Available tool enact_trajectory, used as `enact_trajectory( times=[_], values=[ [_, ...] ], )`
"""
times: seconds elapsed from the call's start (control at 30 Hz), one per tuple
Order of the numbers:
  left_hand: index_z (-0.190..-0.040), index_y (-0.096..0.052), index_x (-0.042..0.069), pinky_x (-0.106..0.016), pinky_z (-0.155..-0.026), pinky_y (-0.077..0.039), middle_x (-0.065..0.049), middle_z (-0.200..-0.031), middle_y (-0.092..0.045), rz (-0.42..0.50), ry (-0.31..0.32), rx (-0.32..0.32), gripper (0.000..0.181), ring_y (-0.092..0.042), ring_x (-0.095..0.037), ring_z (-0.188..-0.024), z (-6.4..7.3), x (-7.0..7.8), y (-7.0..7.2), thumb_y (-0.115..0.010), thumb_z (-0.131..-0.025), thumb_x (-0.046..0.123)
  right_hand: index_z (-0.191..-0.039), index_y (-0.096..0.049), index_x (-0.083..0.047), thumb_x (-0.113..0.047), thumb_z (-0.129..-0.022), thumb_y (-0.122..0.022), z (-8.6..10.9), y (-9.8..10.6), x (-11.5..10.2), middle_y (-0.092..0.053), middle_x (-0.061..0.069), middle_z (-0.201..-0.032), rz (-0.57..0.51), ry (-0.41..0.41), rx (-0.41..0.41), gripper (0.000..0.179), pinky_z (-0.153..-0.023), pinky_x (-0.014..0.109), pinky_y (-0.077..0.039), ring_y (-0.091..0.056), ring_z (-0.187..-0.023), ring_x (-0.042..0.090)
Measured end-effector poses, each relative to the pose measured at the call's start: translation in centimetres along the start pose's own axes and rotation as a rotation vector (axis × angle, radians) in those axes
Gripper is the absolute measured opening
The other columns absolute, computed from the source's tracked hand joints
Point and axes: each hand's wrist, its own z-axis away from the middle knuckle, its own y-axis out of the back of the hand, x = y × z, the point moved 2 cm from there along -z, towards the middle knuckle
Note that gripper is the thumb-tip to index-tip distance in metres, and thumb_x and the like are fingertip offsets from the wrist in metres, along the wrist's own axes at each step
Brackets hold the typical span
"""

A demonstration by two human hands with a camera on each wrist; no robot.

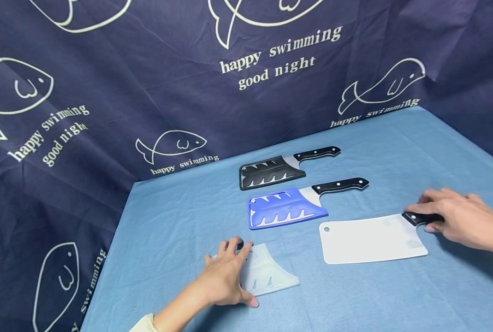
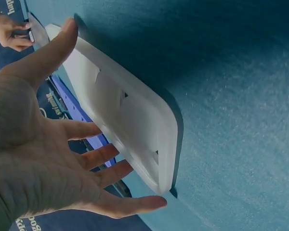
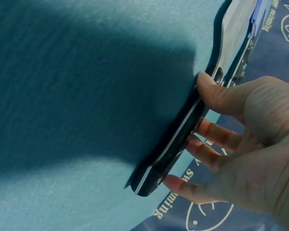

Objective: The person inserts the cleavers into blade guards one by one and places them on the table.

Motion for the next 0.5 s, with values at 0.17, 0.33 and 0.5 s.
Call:
enact_trajectory(
  times=[0.17, 0.33, 0.5],
  values=[
    [-0.150, -0.034, 0.017, -0.072, -0.086, -0.034, -0.010, -0.143, -0.033, 0.006, 0.013, -0.018, 0.123, -0.035, -0.032, -0.127, 0.12, 0.03, -0.19, -0.090, -0.047, 0.054, -0.102, -0.076, -0.021, -0.007, -0.057, -0.087, 0.45, -0.57, 0.48, -0.055, -0.011, -0.088, -0.009, 0.050, 0.130, 0.048, -0.050, 0.027, -0.028, -0.048, -0.076, 0.009],
    [-0.150, -0.035, 0.017, -0.069, -0.083, -0.038, -0.009, -0.136, -0.036, 0.027, 0.005, -0.011, 0.121, -0.037, -0.030, -0.121, 0.12, -0.07, -0.28, -0.090, -0.048, 0.052, -0.097, -0.077, -0.018, -0.003, -0.053, -0.086, 0.63, -0.86, 0.70, -0.049, -0.015, -0.081, -0.035, 0.107, 0.215, 0.047, -0.049, 0.022, -0.029, -0.039, -0.069, 0.001],
    [-0.149, -0.037, 0.016, -0.063, -0.080, -0.040, -0.005, -0.129, -0.039, 0.036, 0.001, 0.005, 0.117, -0.038, -0.026, -0.114, 0.15, -0.06, -0.30, -0.091, -0.050, 0.049, -0.095, -0.078, -0.013, 0.000, -0.050, -0.086, 0.61, -1.05, 0.67, -0.047, -0.014, -0.078, -0.053, 0.133, 0.248, 0.048, -0.052, 0.022, -0.032, -0.036, -0.068, 0.001]
  ],
)
